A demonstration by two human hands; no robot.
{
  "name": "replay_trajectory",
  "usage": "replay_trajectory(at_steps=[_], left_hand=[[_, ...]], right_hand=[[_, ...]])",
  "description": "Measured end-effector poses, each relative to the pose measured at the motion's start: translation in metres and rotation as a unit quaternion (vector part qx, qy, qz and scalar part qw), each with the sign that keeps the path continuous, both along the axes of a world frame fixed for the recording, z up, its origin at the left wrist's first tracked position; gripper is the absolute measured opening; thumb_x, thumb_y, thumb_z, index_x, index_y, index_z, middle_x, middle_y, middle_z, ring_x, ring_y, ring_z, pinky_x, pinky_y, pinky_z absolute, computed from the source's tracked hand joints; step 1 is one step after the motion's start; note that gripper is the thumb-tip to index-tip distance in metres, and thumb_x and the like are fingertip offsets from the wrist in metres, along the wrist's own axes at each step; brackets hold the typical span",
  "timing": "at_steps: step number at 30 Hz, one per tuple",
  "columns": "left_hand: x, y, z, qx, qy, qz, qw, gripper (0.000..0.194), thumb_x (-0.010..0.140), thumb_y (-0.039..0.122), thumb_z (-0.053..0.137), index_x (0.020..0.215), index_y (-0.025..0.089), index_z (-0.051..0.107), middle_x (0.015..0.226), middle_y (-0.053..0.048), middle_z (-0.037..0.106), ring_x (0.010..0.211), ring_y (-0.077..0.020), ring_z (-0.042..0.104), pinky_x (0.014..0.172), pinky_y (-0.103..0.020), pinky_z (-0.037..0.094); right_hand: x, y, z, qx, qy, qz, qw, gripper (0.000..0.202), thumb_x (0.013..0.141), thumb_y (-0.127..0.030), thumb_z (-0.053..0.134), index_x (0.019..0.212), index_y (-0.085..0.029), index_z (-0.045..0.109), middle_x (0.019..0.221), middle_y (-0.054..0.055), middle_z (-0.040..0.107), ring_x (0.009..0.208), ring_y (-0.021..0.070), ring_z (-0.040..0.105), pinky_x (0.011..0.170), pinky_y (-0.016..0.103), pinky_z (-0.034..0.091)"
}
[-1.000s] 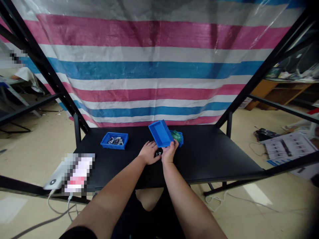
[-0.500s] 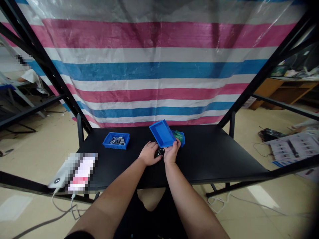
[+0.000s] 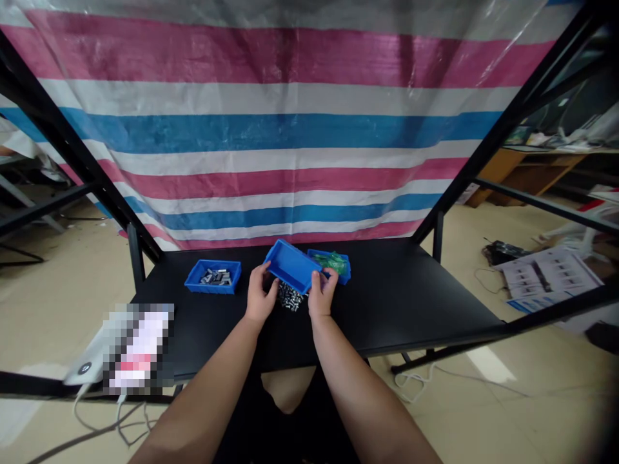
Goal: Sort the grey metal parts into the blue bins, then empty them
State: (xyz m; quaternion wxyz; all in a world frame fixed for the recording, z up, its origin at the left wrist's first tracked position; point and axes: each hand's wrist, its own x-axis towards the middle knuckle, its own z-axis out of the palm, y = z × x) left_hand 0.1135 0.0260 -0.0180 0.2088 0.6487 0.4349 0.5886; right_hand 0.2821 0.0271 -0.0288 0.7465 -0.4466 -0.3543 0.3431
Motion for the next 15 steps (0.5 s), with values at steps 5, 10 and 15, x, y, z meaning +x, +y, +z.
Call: replay_trajectory(at_steps=[5, 10, 15], left_hand=[[-0.007, 0.005, 0.006, 0.005, 0.014, 0.098, 0.995, 0.018, 0.096, 0.029, 0.06, 0.109, 0.021, 0.069, 0.106, -0.007, 0.062, 0.099, -0.0203, 0.063, 0.093, -0.036, 0.054], [-0.011, 0.014, 0.001, -0.043, -0.003, 0.201, 0.979, 0.019, 0.093, 0.028, 0.062, 0.107, 0.02, 0.072, 0.096, -0.006, 0.061, 0.086, -0.0188, 0.062, 0.085, -0.034, 0.054], [-0.011, 0.019, -0.003, -0.082, 0.003, 0.216, 0.973, 0.018, 0.092, 0.026, 0.062, 0.106, 0.021, 0.073, 0.095, -0.006, 0.058, 0.082, -0.0187, 0.06, 0.085, -0.034, 0.054]], right_hand=[[-0.003, -0.002, 0.003, 0.036, -0.124, 0.007, 0.992, 0.036, 0.089, -0.053, 0.063, 0.104, -0.021, 0.056, 0.107, 0.007, 0.062, 0.096, 0.0203, 0.062, 0.081, 0.033, 0.054], [-0.001, -0.005, 0.007, 0.012, -0.189, -0.032, 0.981, 0.028, 0.093, -0.047, 0.054, 0.094, -0.02, 0.061, 0.103, 0.008, 0.06, 0.092, 0.0202, 0.059, 0.075, 0.032, 0.052], [0.001, -0.001, 0.002, -0.056, -0.191, -0.044, 0.979, 0.03, 0.091, -0.047, 0.051, 0.086, -0.02, 0.063, 0.085, 0.003, 0.063, 0.08, 0.0196, 0.058, 0.078, 0.033, 0.047]])
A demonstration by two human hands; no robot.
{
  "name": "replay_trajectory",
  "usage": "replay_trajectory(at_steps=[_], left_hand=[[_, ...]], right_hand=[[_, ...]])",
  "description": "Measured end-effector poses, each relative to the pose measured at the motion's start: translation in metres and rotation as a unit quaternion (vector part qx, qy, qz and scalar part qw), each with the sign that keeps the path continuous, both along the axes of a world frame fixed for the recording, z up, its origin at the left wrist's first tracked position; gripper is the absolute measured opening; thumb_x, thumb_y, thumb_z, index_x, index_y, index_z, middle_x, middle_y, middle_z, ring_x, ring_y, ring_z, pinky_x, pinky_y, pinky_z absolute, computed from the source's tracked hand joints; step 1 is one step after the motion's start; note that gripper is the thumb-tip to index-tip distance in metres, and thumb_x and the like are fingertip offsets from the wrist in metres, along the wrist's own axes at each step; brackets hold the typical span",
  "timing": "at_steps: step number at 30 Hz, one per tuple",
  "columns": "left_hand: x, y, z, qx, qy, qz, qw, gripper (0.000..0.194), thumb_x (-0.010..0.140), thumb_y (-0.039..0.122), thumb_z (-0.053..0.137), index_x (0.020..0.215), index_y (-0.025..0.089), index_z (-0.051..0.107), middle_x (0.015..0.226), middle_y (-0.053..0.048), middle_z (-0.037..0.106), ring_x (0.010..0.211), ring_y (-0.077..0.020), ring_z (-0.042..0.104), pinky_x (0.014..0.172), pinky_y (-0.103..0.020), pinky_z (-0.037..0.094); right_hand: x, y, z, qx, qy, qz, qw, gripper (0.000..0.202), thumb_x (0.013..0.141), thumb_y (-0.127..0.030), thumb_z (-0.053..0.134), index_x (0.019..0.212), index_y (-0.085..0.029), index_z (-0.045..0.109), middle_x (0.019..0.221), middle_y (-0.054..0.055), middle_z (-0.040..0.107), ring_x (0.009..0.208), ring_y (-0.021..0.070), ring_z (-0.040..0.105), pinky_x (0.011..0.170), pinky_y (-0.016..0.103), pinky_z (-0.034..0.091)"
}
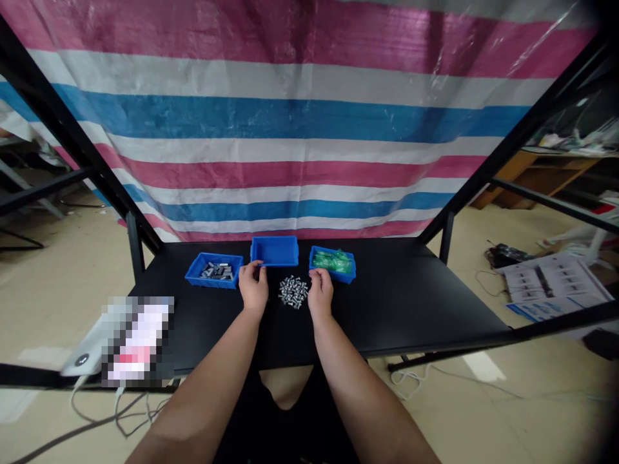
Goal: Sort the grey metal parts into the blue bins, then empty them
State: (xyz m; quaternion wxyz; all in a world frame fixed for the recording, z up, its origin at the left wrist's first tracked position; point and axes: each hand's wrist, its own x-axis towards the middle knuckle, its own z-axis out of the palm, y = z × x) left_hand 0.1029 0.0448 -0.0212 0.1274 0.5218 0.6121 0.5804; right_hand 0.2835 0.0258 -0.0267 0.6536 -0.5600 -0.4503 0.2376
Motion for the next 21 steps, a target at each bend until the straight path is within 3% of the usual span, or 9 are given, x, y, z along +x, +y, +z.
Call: replay_trajectory(at_steps=[8, 14, 17, 21], left_hand=[[0.004, 0.003, 0.001, -0.041, 0.029, -0.001, 0.999, 0.02, 0.092, 0.024, 0.061, 0.106, 0.021, 0.073, 0.096, -0.007, 0.055, 0.08, -0.0195, 0.059, 0.087, -0.038, 0.054], [0.006, 0.009, 0.006, -0.039, 0.042, -0.026, 0.998, 0.03, 0.091, 0.026, 0.062, 0.117, 0.019, 0.072, 0.098, -0.008, 0.057, 0.084, -0.0213, 0.061, 0.091, -0.041, 0.054], [0.005, 0.005, 0.004, -0.038, 0.035, -0.065, 0.997, 0.038, 0.093, 0.03, 0.059, 0.129, 0.018, 0.066, 0.102, -0.009, 0.061, 0.091, -0.0229, 0.064, 0.097, -0.043, 0.053], [0.0, -0.012, -0.001, -0.056, -0.033, -0.163, 0.984, 0.047, 0.099, 0.036, 0.052, 0.143, 0.021, 0.05, 0.113, -0.009, 0.067, 0.1, -0.0213, 0.067, 0.099, -0.042, 0.052]], right_hand=[[-0.002, 0.0, -0.001, -0.033, -0.053, 0.02, 0.998, 0.031, 0.091, -0.046, 0.048, 0.084, -0.021, 0.065, 0.09, 0.006, 0.069, 0.091, 0.0233, 0.062, 0.088, 0.035, 0.046], [-0.002, 0.004, -0.007, -0.025, -0.121, 0.039, 0.992, 0.027, 0.089, -0.034, 0.041, 0.082, -0.021, 0.063, 0.093, 0.008, 0.07, 0.093, 0.0233, 0.064, 0.09, 0.036, 0.047], [-0.003, 0.004, -0.008, -0.024, -0.133, 0.047, 0.99, 0.024, 0.088, -0.033, 0.042, 0.084, -0.022, 0.063, 0.096, 0.008, 0.07, 0.095, 0.0238, 0.063, 0.093, 0.037, 0.048], [-0.006, 0.001, -0.008, -0.021, -0.176, 0.075, 0.981, 0.021, 0.088, -0.029, 0.044, 0.091, -0.021, 0.064, 0.104, 0.009, 0.068, 0.102, 0.0245, 0.063, 0.099, 0.04, 0.047]])
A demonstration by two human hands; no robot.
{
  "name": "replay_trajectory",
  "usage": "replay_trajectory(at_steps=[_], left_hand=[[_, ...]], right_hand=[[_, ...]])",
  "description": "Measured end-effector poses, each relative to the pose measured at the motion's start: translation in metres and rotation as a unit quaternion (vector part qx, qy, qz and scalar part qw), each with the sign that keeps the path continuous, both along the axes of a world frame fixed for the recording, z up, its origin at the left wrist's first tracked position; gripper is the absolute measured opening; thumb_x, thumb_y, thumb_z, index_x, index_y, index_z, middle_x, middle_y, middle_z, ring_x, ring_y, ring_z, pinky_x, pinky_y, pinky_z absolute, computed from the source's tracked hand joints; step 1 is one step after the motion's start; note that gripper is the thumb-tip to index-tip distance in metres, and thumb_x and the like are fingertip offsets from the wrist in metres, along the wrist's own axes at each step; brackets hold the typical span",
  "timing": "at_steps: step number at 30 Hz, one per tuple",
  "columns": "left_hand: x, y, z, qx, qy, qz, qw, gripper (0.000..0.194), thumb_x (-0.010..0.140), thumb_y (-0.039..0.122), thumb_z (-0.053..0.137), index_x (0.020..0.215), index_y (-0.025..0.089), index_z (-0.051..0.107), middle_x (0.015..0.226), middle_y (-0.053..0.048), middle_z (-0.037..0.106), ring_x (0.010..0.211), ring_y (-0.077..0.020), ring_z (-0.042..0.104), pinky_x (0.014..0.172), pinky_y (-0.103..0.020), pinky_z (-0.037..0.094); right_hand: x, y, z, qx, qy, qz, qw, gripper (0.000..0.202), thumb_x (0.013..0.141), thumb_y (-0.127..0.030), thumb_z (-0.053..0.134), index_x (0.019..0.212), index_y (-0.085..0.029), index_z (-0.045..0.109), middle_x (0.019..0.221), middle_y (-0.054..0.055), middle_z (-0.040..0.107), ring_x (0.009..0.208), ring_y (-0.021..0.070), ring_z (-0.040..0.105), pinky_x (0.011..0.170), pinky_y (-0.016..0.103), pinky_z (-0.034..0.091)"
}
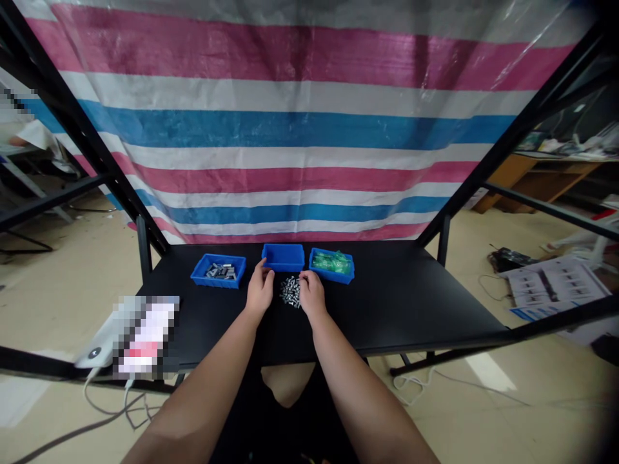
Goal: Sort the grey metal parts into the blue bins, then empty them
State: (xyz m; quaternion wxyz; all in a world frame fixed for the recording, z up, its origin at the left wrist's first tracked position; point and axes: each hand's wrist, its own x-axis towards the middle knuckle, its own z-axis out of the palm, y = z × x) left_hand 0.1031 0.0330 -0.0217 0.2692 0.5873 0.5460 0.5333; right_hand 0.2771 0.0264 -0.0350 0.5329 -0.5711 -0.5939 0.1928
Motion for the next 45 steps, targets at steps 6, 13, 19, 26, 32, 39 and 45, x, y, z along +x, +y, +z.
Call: replay_trajectory(at_steps=[6, 13, 19, 26, 32, 39, 45], left_hand=[[0.008, -0.025, -0.004, -0.023, -0.012, -0.049, 0.998, 0.048, 0.104, 0.045, 0.043, 0.144, 0.019, 0.046, 0.131, -0.014, 0.064, 0.124, -0.0241, 0.062, 0.111, -0.046, 0.045], [0.031, -0.026, -0.004, -0.011, -0.01, -0.086, 0.996, 0.049, 0.105, 0.045, 0.04, 0.143, 0.017, 0.05, 0.146, -0.017, 0.056, 0.14, -0.0267, 0.052, 0.12, -0.05, 0.037], [0.023, -0.027, -0.008, 0.005, -0.083, -0.077, 0.994, 0.049, 0.102, 0.043, 0.043, 0.143, 0.016, 0.047, 0.145, -0.017, 0.054, 0.14, -0.026, 0.049, 0.122, -0.05, 0.033], [0.002, -0.045, -0.015, -0.02, -0.123, -0.013, 0.992, 0.039, 0.096, 0.039, 0.051, 0.13, 0.02, 0.052, 0.126, -0.011, 0.062, 0.124, -0.0225, 0.059, 0.111, -0.043, 0.045], [0.007, -0.052, -0.017, -0.022, -0.091, -0.008, 0.996, 0.038, 0.092, 0.034, 0.057, 0.128, 0.02, 0.052, 0.118, -0.01, 0.063, 0.114, -0.0219, 0.064, 0.105, -0.043, 0.05], [0.013, -0.062, -0.004, 0.036, 0.128, -0.06, 0.989, 0.041, 0.089, 0.019, 0.055, 0.13, 0.02, 0.058, 0.132, -0.013, 0.06, 0.126, -0.028, 0.058, 0.112, -0.05, 0.046], [0.017, -0.063, -0.004, 0.04, 0.18, -0.069, 0.98, 0.047, 0.089, 0.016, 0.052, 0.135, 0.018, 0.058, 0.139, -0.014, 0.059, 0.132, -0.0285, 0.056, 0.115, -0.05, 0.046]], right_hand=[[-0.014, -0.009, 0.005, -0.011, -0.073, 0.031, 0.997, 0.027, 0.09, -0.02, 0.041, 0.104, -0.019, 0.065, 0.112, 0.011, 0.068, 0.109, 0.0258, 0.062, 0.103, 0.042, 0.048], [-0.021, -0.015, 0.004, -0.013, -0.211, 0.068, 0.975, 0.038, 0.1, -0.033, 0.045, 0.13, -0.017, 0.061, 0.131, 0.015, 0.065, 0.13, 0.0302, 0.055, 0.115, 0.049, 0.04], [-0.021, -0.017, 0.004, -0.021, -0.236, 0.062, 0.97, 0.068, 0.089, -0.05, 0.063, 0.143, -0.011, 0.051, 0.139, 0.02, 0.06, 0.136, 0.0355, 0.052, 0.115, 0.051, 0.04], [-0.024, -0.018, 0.004, -0.061, -0.267, 0.044, 0.961, 0.102, 0.067, -0.054, 0.082, 0.148, -0.006, 0.044, 0.144, 0.026, 0.054, 0.14, 0.0418, 0.047, 0.115, 0.055, 0.039], [-0.021, -0.016, 0.001, -0.053, -0.257, 0.044, 0.964, 0.091, 0.07, -0.042, 0.08, 0.147, -0.008, 0.045, 0.143, 0.024, 0.056, 0.136, 0.0391, 0.05, 0.115, 0.054, 0.041], [-0.014, -0.012, -0.002, -0.038, -0.226, 0.056, 0.972, 0.072, 0.075, -0.027, 0.076, 0.142, -0.012, 0.052, 0.138, 0.019, 0.061, 0.131, 0.0343, 0.054, 0.115, 0.05, 0.043], [-0.012, -0.011, -0.002, -0.031, -0.218, 0.036, 0.975, 0.065, 0.075, -0.03, 0.078, 0.135, -0.015, 0.059, 0.13, 0.017, 0.063, 0.125, 0.0341, 0.057, 0.111, 0.051, 0.045]])
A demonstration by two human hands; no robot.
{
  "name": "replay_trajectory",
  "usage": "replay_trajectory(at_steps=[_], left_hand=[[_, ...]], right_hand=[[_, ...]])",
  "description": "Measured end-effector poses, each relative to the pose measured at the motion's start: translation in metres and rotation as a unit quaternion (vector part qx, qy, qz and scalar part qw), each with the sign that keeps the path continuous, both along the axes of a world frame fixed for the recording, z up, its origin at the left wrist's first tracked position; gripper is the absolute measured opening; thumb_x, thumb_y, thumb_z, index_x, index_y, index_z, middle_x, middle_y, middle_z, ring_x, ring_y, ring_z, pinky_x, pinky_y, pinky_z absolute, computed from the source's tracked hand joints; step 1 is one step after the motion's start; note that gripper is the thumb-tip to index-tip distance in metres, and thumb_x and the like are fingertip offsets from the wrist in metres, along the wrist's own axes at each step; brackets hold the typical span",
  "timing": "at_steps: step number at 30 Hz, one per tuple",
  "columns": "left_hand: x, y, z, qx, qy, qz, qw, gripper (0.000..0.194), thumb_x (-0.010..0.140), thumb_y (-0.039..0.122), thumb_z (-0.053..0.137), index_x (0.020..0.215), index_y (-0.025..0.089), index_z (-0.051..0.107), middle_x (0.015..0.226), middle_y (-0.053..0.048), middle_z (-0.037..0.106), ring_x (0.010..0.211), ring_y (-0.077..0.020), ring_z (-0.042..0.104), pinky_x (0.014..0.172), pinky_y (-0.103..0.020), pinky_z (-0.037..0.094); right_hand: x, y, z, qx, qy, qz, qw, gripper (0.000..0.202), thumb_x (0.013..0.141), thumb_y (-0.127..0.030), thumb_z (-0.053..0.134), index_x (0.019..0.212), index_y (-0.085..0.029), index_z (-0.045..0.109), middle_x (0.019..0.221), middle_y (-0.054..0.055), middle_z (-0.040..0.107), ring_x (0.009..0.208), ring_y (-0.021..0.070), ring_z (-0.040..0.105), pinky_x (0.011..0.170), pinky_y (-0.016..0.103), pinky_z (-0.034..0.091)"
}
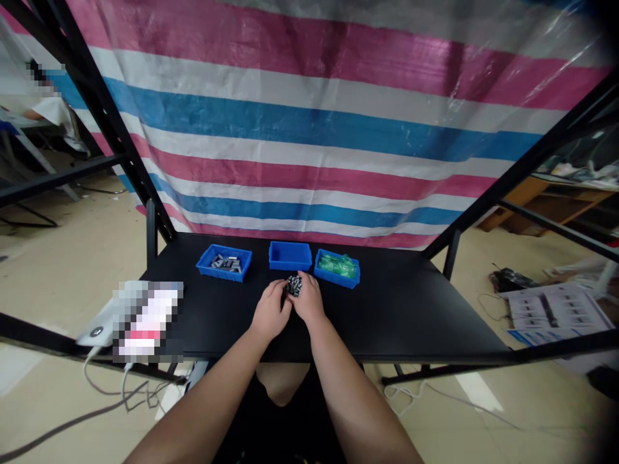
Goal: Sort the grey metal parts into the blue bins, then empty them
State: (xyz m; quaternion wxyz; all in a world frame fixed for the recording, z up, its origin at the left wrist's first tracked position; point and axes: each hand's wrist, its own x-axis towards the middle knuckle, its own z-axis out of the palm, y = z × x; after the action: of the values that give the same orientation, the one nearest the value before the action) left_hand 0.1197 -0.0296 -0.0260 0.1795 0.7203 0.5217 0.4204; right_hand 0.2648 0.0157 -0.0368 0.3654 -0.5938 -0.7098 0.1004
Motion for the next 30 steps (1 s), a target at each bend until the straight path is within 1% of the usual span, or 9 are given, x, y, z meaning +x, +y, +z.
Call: replay_trajectory(at_steps=[3, 7, 14, 18, 22, 26, 30], left_hand=[[0.0007, 0.0013, -0.0034, 0.006, 0.015, 0.002, 1.0, 0.049, 0.086, 0.016, 0.055, 0.135, 0.019, 0.06, 0.139, -0.014, 0.06, 0.134, -0.0303, 0.055, 0.116, -0.052, 0.045], [0.0017, 0.0022, -0.0058, 0.021, 0.046, -0.019, 0.999, 0.059, 0.081, 0.016, 0.059, 0.14, 0.019, 0.056, 0.142, -0.015, 0.06, 0.137, -0.0331, 0.052, 0.118, -0.056, 0.041], [0.0024, 0.0025, -0.0073, 0.018, 0.068, -0.019, 0.997, 0.059, 0.084, 0.019, 0.059, 0.143, 0.017, 0.052, 0.142, -0.016, 0.06, 0.137, -0.0345, 0.052, 0.118, -0.057, 0.04], [0.0026, 0.003, -0.0081, 0.021, 0.064, -0.017, 0.998, 0.058, 0.084, 0.019, 0.059, 0.142, 0.018, 0.052, 0.141, -0.016, 0.061, 0.136, -0.0339, 0.053, 0.118, -0.058, 0.039], [0.0036, 0.0039, -0.0082, 0.02, 0.07, -0.017, 0.997, 0.059, 0.083, 0.017, 0.059, 0.142, 0.017, 0.052, 0.14, -0.017, 0.061, 0.135, -0.0339, 0.054, 0.118, -0.057, 0.039], [0.0045, 0.0038, -0.0077, 0.011, 0.096, -0.016, 0.995, 0.062, 0.083, 0.017, 0.059, 0.144, 0.016, 0.05, 0.143, -0.018, 0.06, 0.136, -0.0349, 0.054, 0.12, -0.057, 0.038], [0.0048, 0.0021, -0.0069, 0.006, 0.127, -0.012, 0.992, 0.062, 0.085, 0.017, 0.056, 0.146, 0.013, 0.047, 0.146, -0.017, 0.058, 0.139, -0.0338, 0.052, 0.121, -0.056, 0.037]], right_hand=[[0.0001, 0.0001, 0.0007, 0.001, -0.003, -0.015, 1.0, 0.056, 0.076, -0.033, 0.075, 0.128, -0.014, 0.064, 0.127, 0.017, 0.064, 0.123, 0.0347, 0.057, 0.111, 0.051, 0.045], [-0.0004, 0.0005, 0.0011, 0.013, 0.014, -0.025, 1.0, 0.043, 0.081, -0.033, 0.068, 0.121, -0.015, 0.069, 0.124, 0.015, 0.064, 0.119, 0.0332, 0.059, 0.111, 0.049, 0.046], [-0.0016, 0.0006, 0.0007, 0.007, 0.017, -0.034, 0.999, 0.045, 0.083, -0.033, 0.066, 0.123, -0.013, 0.068, 0.127, 0.017, 0.063, 0.122, 0.0346, 0.057, 0.113, 0.049, 0.045], [-0.0018, 0.0007, 0.001, -0.004, 0.013, -0.032, 0.999, 0.041, 0.084, -0.032, 0.065, 0.121, -0.015, 0.07, 0.127, 0.016, 0.063, 0.121, 0.0338, 0.057, 0.113, 0.048, 0.045], [-0.0019, 0.0007, 0.0016, -0.001, 0.015, -0.029, 0.999, 0.036, 0.085, -0.03, 0.065, 0.118, -0.016, 0.07, 0.125, 0.015, 0.063, 0.12, 0.0324, 0.057, 0.111, 0.048, 0.046], [-0.0023, -0.0002, 0.0037, 0.005, 0.016, -0.027, 0.999, 0.032, 0.085, -0.028, 0.065, 0.115, -0.016, 0.069, 0.119, 0.013, 0.065, 0.114, 0.0305, 0.059, 0.107, 0.045, 0.047], [-0.0025, -0.0017, 0.006, 0.006, 0.018, -0.025, 0.999, 0.026, 0.086, -0.027, 0.064, 0.11, -0.018, 0.069, 0.112, 0.01, 0.067, 0.108, 0.0282, 0.06, 0.103, 0.043, 0.048]])
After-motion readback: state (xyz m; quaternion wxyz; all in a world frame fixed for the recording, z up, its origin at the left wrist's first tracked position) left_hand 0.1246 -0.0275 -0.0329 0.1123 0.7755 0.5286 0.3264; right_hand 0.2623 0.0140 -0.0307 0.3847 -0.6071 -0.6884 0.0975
